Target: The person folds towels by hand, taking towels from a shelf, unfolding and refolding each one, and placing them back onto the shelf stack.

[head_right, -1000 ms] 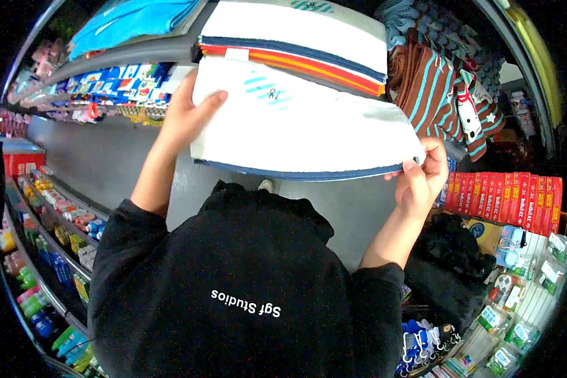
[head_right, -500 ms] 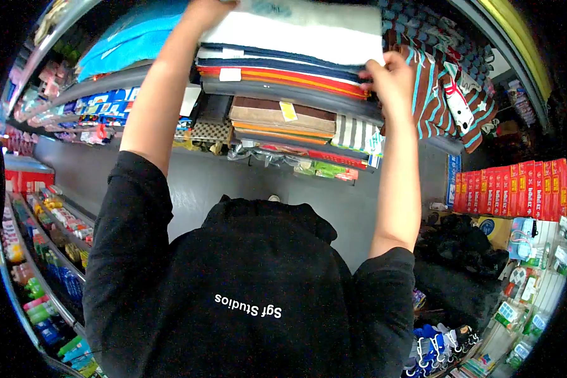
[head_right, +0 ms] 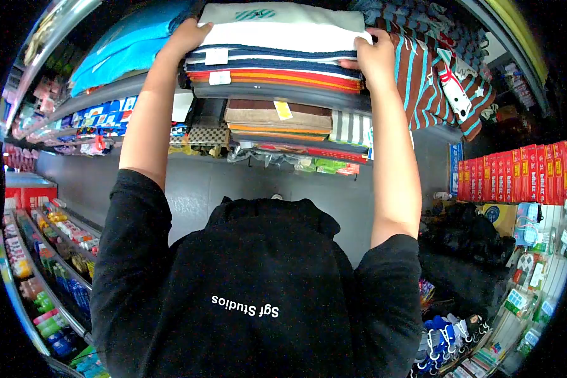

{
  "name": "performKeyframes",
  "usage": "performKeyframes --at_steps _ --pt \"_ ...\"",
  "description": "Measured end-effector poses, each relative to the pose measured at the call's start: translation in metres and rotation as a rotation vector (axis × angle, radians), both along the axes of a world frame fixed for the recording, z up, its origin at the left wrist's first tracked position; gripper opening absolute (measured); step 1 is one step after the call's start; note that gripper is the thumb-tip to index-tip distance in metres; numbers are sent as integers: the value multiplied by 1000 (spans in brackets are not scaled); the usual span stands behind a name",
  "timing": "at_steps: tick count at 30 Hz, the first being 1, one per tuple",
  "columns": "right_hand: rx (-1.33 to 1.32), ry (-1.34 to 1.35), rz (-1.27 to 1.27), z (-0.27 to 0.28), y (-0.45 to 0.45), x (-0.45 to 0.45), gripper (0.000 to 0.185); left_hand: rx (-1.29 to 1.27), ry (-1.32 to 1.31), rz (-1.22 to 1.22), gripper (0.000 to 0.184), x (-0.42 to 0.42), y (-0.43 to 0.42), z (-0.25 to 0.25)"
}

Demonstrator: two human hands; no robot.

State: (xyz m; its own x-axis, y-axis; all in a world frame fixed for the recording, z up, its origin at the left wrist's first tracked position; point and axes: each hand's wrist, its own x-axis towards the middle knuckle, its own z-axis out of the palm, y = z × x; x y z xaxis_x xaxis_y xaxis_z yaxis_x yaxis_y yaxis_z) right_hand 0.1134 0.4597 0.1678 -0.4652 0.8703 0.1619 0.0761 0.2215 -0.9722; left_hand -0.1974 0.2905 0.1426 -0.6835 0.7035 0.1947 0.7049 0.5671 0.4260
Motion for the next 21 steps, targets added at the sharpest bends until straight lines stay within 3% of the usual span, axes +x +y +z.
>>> performKeyframes --at_steps 5,7,9,12,20,21 --pt "42 44 -1 5 -7 6 36 15 70 78 46 4 1 9" --pt "111 -96 -2 -5 -6 11 37 -136 46 74 47 13 -5 14" --pt "230 -268 -60 -11 -12 11 34 -67 108 25 53 9 -7 1" --pt "814 -487 -207 -22 -13 8 31 -53 121 127 46 29 -10 2" --pt "1058 -785 -385 -1 -28 9 24 -48 308 145 39 48 -20 7" --pt "1060 -784 -386 3 -26 9 24 -39 420 112 35 49 -20 6"
